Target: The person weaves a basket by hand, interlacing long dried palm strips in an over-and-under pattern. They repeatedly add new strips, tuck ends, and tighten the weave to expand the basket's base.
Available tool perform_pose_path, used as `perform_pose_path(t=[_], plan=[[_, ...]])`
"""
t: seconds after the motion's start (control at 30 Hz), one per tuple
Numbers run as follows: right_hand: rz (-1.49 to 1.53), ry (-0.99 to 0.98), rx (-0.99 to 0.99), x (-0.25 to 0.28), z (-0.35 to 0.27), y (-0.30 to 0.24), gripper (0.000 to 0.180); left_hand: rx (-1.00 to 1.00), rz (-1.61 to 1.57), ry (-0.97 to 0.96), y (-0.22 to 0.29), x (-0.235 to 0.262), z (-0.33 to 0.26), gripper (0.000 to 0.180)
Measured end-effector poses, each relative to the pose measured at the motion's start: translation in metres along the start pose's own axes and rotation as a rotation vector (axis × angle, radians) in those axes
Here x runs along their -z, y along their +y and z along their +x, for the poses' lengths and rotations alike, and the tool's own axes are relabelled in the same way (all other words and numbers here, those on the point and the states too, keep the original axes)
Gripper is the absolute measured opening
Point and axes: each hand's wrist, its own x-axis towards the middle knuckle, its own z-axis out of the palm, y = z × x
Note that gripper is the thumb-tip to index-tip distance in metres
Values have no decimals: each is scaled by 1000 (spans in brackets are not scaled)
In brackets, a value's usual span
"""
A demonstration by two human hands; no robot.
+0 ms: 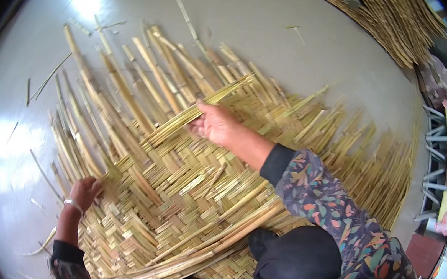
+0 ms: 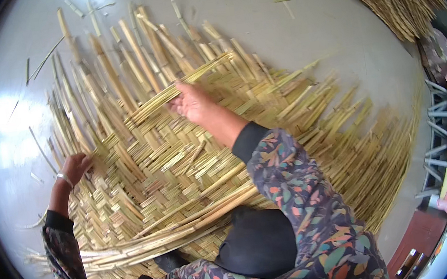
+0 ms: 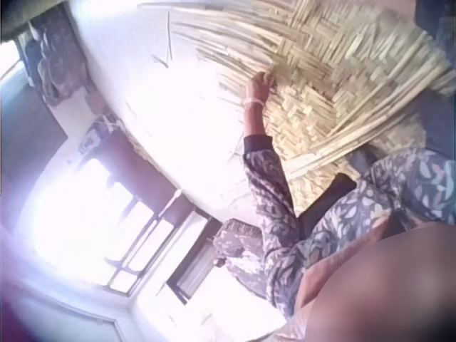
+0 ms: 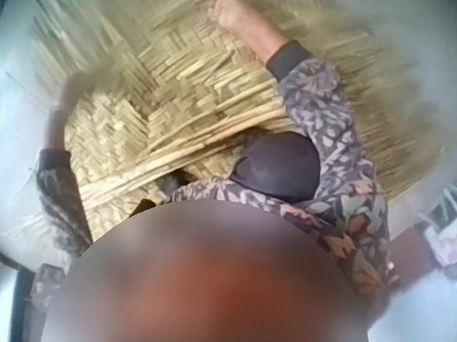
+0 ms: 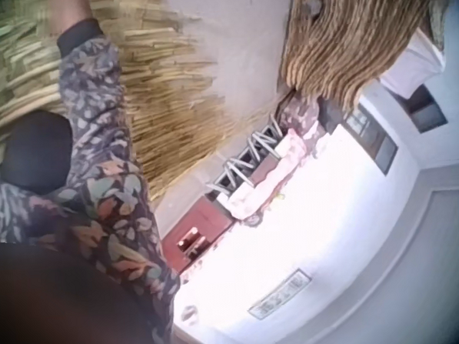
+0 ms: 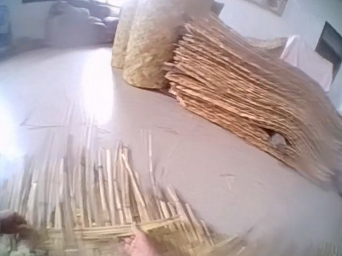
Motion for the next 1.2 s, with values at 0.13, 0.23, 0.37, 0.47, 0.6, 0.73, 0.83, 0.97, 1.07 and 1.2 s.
perform_pose_path(t=[0.13, 0.23, 0.37, 0.47, 0.6, 0.73, 0.83, 0.97, 1.07, 1.2], plan=[[-158, -91, 76, 4, -4, -4, 28, 57, 146, -30, 6, 4, -2, 35], [-148, -97, 166, 5, -13, -1, 30, 120, 186, -15, 17, -1, -10, 31], [-209, 12, 115, 3, -20, 0, 25, 102, 396, -3, 31, -13, -11, 28], [-223, -21, 120, 2, -19, -2, 23, 124, 541, -91, 40, -8, -6, 28], [-116, -146, 17, 8, -21, -8, 20, 61, 991, -123, 68, 6, -9, 20], [-44, -230, -53, 11, -22, -11, 16, -167, 443, 85, 124, -16, 1, 32], [-34, -357, -63, 11, -26, -15, 17, -272, 265, 174, 165, -46, 30, 55], [-126, -475, -53, 9, -29, -23, 20, -220, 52, 62, 184, -52, 56, 41], [-217, -571, -54, -3, -17, -37, 19, -96, -47, 7, 186, -46, 64, 31], [-403, -516, -55, -27, 7, -48, 25, -96, -7, 105, 188, -51, 61, 26]])
